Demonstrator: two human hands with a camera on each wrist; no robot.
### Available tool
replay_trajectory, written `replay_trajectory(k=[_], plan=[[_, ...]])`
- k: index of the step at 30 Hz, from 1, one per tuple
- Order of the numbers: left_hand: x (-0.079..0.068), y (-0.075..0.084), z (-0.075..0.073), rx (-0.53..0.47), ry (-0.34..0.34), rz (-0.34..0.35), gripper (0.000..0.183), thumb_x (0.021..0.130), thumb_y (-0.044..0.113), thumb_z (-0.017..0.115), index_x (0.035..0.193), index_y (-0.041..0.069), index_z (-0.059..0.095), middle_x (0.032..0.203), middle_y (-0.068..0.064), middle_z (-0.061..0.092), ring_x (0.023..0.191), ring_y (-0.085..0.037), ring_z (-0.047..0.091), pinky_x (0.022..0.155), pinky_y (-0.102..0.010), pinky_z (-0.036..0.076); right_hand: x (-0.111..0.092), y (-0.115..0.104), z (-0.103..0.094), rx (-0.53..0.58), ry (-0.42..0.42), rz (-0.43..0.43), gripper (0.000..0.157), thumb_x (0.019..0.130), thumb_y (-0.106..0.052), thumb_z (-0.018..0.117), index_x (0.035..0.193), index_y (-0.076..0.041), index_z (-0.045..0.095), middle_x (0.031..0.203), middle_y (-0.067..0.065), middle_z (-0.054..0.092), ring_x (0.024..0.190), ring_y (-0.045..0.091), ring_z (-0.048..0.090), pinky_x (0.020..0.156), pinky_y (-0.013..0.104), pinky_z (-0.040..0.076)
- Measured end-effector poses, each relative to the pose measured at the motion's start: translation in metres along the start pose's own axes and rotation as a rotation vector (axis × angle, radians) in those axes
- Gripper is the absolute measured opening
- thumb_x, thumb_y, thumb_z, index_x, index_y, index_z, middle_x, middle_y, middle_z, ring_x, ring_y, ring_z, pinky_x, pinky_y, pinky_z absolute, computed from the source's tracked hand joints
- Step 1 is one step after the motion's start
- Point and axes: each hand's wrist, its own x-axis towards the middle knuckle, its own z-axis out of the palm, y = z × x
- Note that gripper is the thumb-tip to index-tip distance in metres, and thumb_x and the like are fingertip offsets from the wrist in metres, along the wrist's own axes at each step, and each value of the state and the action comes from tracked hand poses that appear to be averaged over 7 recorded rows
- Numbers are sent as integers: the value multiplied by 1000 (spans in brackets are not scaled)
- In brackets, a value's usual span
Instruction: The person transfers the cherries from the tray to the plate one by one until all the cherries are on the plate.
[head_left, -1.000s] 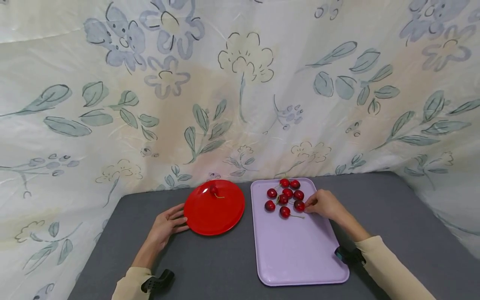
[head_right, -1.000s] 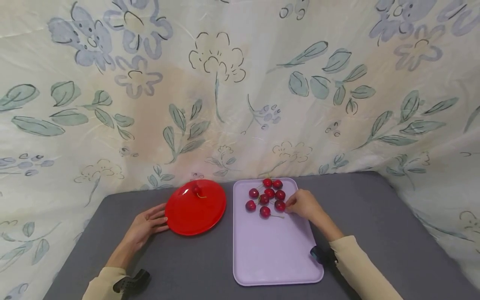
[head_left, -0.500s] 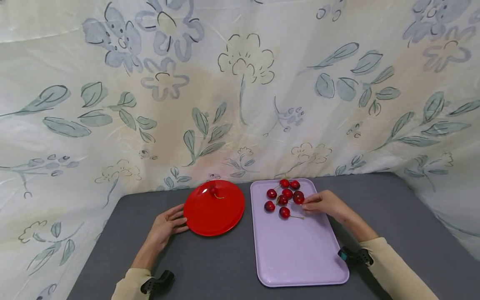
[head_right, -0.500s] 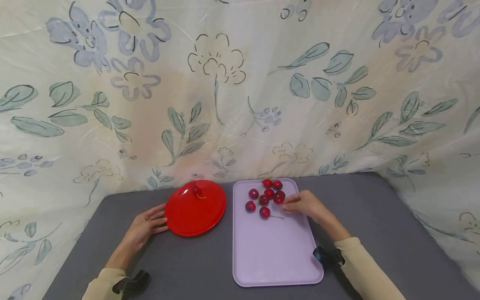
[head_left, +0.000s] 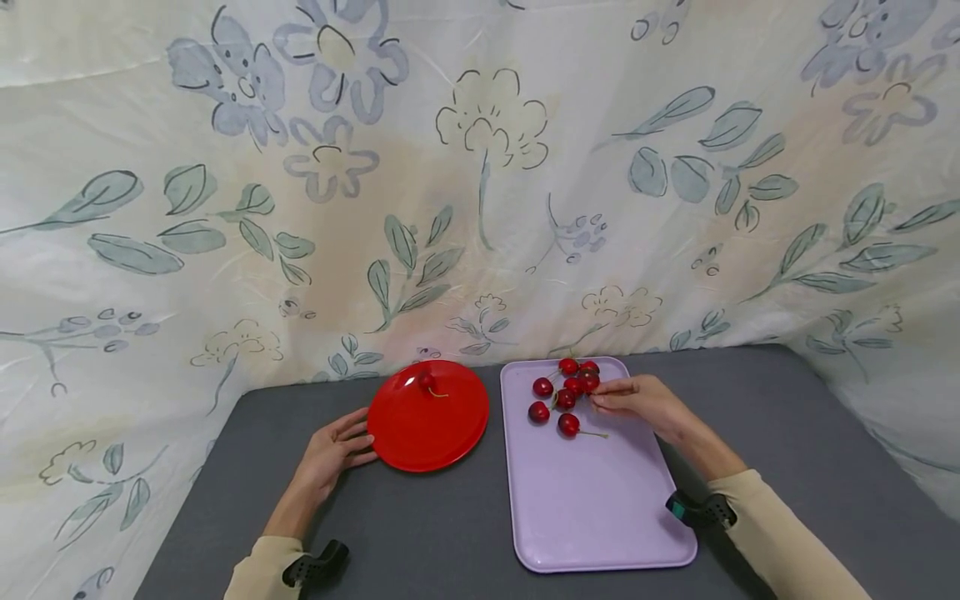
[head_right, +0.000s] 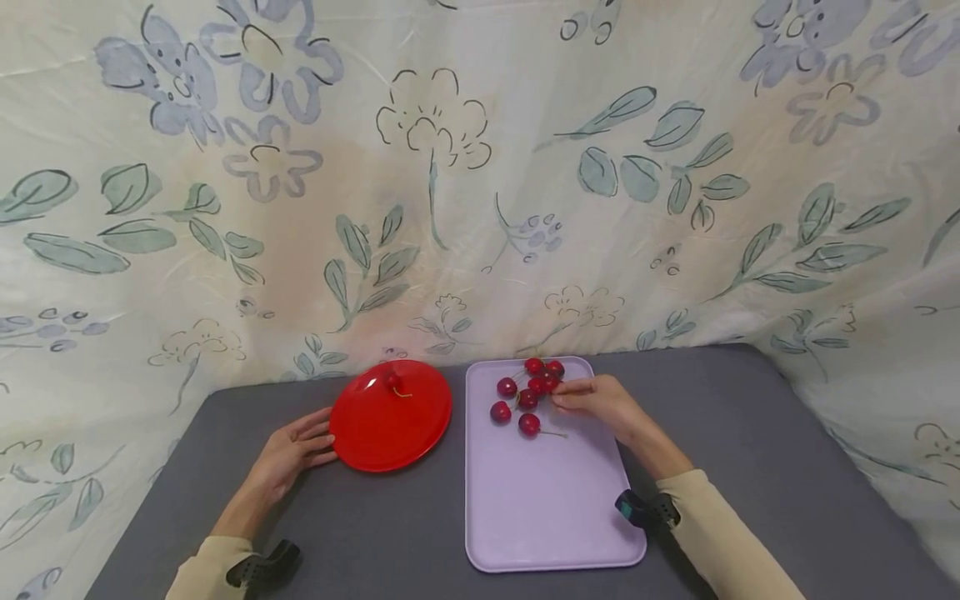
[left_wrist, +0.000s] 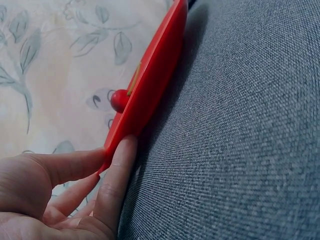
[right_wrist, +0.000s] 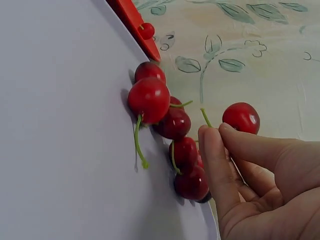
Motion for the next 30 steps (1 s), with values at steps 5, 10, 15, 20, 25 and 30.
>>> replay_trajectory(k=[5,10,15,20,25,30], plan=[[-3,-1,3,-1,9,-2,56,95,0,59,148,3,40,141,-25,48,100,-16,67,83,-35,58,5,0,8,-10,-8,-18,42,94,-6,65,125,19,54,109,19,70,91,12,70,88,34,56],[-6,-2,5,1,19,-5,56,95,1,60,148,4,40,142,-25,47,101,-16,67,83,-35,58,12,-2,21,-59,-10,-18,39,93,-8,66,123,15,59,107,16,72,91,13,70,89,33,56],[-9,-3,5,3,26,3,56,95,0,59,148,3,40,142,-26,47,101,-17,67,83,-35,58,20,-4,36,-24,-26,-30,37,93,-7,66,122,16,59,107,17,71,92,14,71,88,33,56],[-13,-4,7,4,29,6,56,95,0,59,148,3,40,142,-25,47,102,-17,67,83,-35,58,25,-7,50,-16,-40,-48,36,92,-6,67,121,14,61,109,20,70,92,17,71,86,31,57],[-18,-4,8,4,25,17,56,96,0,58,148,2,40,141,-26,48,101,-17,67,84,-35,58,29,-10,62,-10,-21,-39,34,91,-5,68,120,13,63,109,21,70,90,17,71,85,32,57],[-17,-4,10,3,34,13,56,96,0,58,149,3,40,141,-26,49,101,-16,67,84,-34,58,32,-16,74,6,20,-40,34,91,-4,68,119,13,63,105,20,71,90,20,72,86,34,56]])
